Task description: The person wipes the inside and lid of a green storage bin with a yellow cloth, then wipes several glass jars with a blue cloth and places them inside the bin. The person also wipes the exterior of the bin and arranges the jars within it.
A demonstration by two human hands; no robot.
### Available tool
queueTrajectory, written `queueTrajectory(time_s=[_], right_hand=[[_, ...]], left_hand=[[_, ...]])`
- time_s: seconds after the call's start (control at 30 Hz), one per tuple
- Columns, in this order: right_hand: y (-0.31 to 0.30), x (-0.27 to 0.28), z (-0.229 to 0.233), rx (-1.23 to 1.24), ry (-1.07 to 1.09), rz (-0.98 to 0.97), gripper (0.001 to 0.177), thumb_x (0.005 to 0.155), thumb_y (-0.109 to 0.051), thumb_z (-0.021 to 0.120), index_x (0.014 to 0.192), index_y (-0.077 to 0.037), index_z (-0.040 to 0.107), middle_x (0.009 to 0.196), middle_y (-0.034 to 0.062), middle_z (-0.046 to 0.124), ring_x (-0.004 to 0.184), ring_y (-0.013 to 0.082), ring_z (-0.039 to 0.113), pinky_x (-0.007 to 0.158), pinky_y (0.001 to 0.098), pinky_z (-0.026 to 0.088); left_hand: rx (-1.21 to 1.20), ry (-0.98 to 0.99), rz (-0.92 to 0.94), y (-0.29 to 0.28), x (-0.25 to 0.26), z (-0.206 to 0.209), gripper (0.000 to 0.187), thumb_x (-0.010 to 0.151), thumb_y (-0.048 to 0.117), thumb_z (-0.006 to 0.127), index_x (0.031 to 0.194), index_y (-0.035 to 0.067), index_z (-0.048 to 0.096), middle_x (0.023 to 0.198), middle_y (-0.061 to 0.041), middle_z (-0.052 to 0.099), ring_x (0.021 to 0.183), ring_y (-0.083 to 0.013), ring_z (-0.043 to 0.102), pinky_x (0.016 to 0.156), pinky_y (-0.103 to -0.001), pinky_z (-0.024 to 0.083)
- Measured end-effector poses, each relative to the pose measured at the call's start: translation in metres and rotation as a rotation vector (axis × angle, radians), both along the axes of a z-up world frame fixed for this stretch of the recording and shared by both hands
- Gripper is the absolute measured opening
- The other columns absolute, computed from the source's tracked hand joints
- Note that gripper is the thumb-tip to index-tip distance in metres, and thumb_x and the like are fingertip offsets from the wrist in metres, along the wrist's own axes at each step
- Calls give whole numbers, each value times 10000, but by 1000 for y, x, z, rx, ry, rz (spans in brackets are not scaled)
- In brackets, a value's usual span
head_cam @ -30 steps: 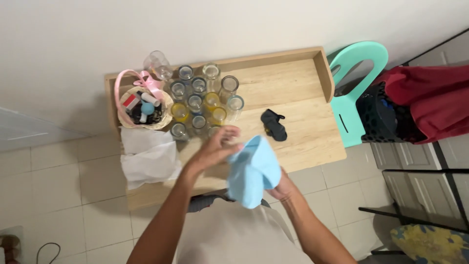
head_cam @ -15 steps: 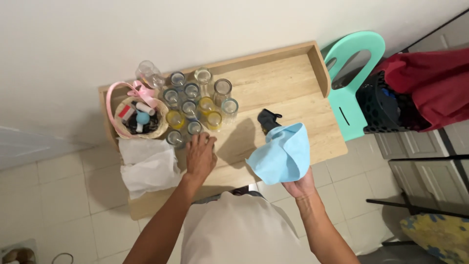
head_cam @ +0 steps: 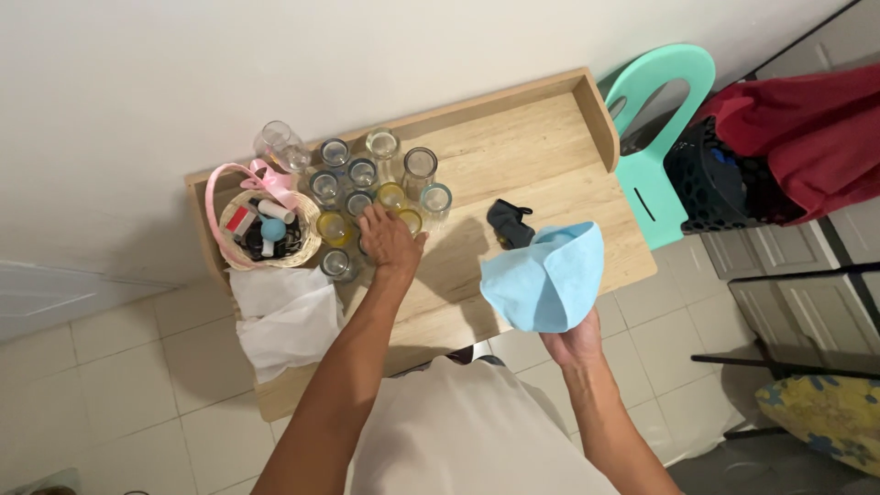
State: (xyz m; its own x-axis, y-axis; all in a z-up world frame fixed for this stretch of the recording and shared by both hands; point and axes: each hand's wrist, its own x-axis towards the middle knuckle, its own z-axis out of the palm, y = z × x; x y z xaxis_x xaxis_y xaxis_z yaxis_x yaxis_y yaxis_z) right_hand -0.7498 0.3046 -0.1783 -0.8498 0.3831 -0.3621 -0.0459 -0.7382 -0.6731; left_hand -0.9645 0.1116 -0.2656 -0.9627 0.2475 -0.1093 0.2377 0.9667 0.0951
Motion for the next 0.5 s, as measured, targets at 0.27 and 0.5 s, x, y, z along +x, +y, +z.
queueTrajectory(time_s=[0.27, 0.5], right_hand=[[0, 1, -10, 12, -39, 9, 540, 1020, -343, 495, 1498, -93, 467, 1459, 75, 570, 1331, 259, 556, 1115, 459, 460], [0, -11, -10, 166, -42, 37, 535, 1045, -327, 469, 1504, -53, 451, 1433, 84, 580, 1296, 226, 573, 1092, 420, 469]], left_hand=[[170, 97, 27, -8, 5, 6, 684, 740, 566, 780, 1091, -16, 711, 1152, -139, 565, 1172, -291, 446, 1025, -432, 317], [414, 194, 47, -28, 36, 65, 633, 686, 481, 824, 1112, 34, 681, 1100, -147, 600, 1087, -323, 525, 941, -484, 377]])
